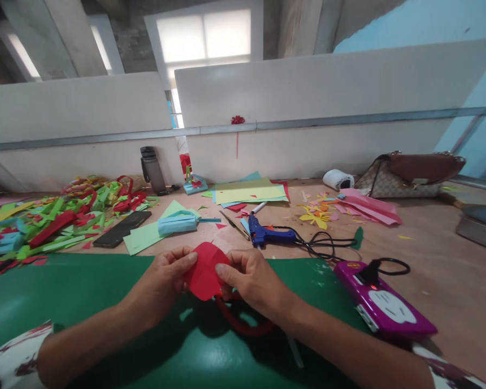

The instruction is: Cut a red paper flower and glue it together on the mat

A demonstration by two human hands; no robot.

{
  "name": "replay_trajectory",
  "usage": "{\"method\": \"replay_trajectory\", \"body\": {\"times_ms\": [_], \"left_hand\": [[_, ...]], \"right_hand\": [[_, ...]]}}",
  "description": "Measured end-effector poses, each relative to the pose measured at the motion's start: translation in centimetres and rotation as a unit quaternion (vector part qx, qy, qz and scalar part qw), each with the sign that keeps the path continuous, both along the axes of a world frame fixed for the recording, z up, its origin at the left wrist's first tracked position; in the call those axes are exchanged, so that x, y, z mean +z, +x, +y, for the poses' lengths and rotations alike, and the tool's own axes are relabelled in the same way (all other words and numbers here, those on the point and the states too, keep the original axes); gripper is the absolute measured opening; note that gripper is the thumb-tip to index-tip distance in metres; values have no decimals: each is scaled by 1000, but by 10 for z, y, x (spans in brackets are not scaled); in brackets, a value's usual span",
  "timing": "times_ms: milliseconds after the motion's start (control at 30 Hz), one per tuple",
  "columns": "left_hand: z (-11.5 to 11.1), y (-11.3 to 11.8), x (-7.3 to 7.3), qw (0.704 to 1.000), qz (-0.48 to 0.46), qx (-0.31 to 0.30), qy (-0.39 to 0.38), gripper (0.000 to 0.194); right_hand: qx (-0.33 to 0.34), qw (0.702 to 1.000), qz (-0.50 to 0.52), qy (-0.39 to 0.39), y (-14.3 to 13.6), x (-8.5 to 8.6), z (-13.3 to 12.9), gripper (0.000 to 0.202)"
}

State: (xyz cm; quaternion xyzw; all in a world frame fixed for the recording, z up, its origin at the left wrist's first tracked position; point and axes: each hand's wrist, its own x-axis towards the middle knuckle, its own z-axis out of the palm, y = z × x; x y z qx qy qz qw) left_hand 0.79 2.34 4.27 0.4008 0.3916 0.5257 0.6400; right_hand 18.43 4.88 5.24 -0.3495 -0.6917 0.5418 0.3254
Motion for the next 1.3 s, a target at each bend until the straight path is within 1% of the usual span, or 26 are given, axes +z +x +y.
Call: {"method": "replay_trajectory", "body": {"times_ms": [133, 267, 400, 500, 567, 600, 667, 700, 733, 767, 800, 867, 933, 1000, 1133, 1233, 1300], "left_hand": [[-2, 1, -1, 999, 2, -40, -8, 27], [-4, 3, -3, 999, -3, -47, -13, 29], [-3, 3, -4, 998, 8, -54, -10, 29], [-1, 3, -2, 999, 25, -35, -8, 27], [0, 3, -1, 999, 37, -22, -12, 27], [0, 3, 0, 999, 43, -20, -14, 28], [-1, 3, 1, 998, 60, -21, -18, 28], [-1, 3, 2, 997, 72, -22, -14, 27], [-2, 2, 2, 996, 86, -25, -7, 27], [-2, 2, 2, 994, 101, -28, 3, 26], [-3, 2, 2, 993, 115, -32, 16, 25], [-4, 3, 3, 989, 136, -41, 38, 23], [-5, 3, 4, 987, 149, -46, 45, 23], [-6, 3, 5, 986, 153, -51, 42, 25], [-6, 4, 6, 987, 152, -47, 36, 28], [-6, 5, 7, 988, 145, -45, 36, 30], [-6, 5, 7, 988, 142, -48, 40, 31]], "right_hand": [[-8, 1000, 6, 6, -1, -1, 0, 25], [6, 999, 16, -33, -3, 0, -1, 22], [10, 999, 22, -33, -3, 0, -1, 29], [18, 998, 52, -16, -1, -2, 0, 39], [7, 997, 70, 12, 0, -2, 0, 42], [-9, 997, 70, 33, 1, -2, -1, 37], [-48, 993, 57, 91, 2, -2, -2, 17], [-62, 989, 47, 125, 2, -1, -4, 19], [-68, 984, 37, 158, 3, 0, -5, 31], [-64, 979, 27, 191, 3, 1, -6, 40], [-52, 974, 18, 220, 4, 2, -7, 43], [-22, 964, 4, 264, 5, 4, -8, 36], [6, 958, -6, 286, 5, 6, -8, 25], [16, 956, -14, 293, 5, 5, -7, 22], [3, 950, -20, 310, 4, 1, -5, 27], [-8, 952, -17, 307, 4, 1, -4, 33], [-13, 952, -15, 304, 4, 1, -4, 32]]}}
